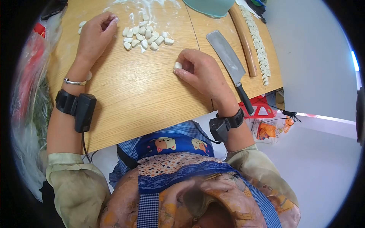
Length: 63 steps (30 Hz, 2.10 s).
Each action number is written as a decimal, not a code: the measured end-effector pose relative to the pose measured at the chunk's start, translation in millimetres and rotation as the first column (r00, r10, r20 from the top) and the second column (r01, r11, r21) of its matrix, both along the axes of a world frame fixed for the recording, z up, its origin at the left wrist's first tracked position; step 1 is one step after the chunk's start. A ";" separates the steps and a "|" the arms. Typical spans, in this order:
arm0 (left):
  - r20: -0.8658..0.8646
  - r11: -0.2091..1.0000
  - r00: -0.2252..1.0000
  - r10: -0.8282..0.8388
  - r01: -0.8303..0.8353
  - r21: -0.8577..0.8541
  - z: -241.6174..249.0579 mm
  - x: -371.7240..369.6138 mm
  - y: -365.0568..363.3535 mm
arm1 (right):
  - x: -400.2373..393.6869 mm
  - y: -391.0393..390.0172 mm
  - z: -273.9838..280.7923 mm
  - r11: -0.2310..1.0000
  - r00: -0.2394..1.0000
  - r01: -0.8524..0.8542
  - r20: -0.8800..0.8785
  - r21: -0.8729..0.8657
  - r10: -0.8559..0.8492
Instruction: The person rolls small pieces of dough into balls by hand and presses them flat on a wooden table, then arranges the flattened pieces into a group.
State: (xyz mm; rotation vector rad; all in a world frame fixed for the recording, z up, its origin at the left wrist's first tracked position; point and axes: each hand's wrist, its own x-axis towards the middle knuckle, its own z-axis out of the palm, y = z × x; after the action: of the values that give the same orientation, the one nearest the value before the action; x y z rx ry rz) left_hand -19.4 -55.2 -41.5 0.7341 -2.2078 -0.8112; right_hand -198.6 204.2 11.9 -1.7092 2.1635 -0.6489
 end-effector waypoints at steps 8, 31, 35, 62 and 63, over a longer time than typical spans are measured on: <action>0.007 1.000 1.000 -0.012 0.012 -0.019 -2.3 0.3 -1.0 | 0.7 1.2 1.3 1.000 1.000 0.009 -0.009 0.017 -0.009; 0.005 0.998 1.000 -0.031 0.031 -0.059 -2.8 0.7 0.4 | -11.7 -45.9 -45.4 0.941 0.830 -0.098 -0.548 -0.323 -0.102; 0.007 0.997 0.999 -0.052 0.053 -0.059 -3.0 0.4 -2.0 | -17.1 -46.2 -42.9 0.953 0.924 -0.054 -0.376 -0.299 -0.065; -0.180 0.993 0.983 0.036 -0.016 0.114 -9.4 0.1 -8.6 | 11.1 -49.2 -14.0 0.950 0.994 0.094 0.087 -0.298 -0.072; -0.209 0.995 0.977 0.035 -0.013 0.104 -8.7 -1.2 -7.0 | 2.3 -47.1 -12.5 0.959 0.994 0.105 0.000 -0.262 -0.108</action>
State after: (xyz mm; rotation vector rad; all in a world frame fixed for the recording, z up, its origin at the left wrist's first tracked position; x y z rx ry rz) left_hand -20.6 -62.2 -50.2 0.6888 -1.9774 -0.9500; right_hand -196.3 157.1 -0.6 -1.7336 2.2761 -0.9942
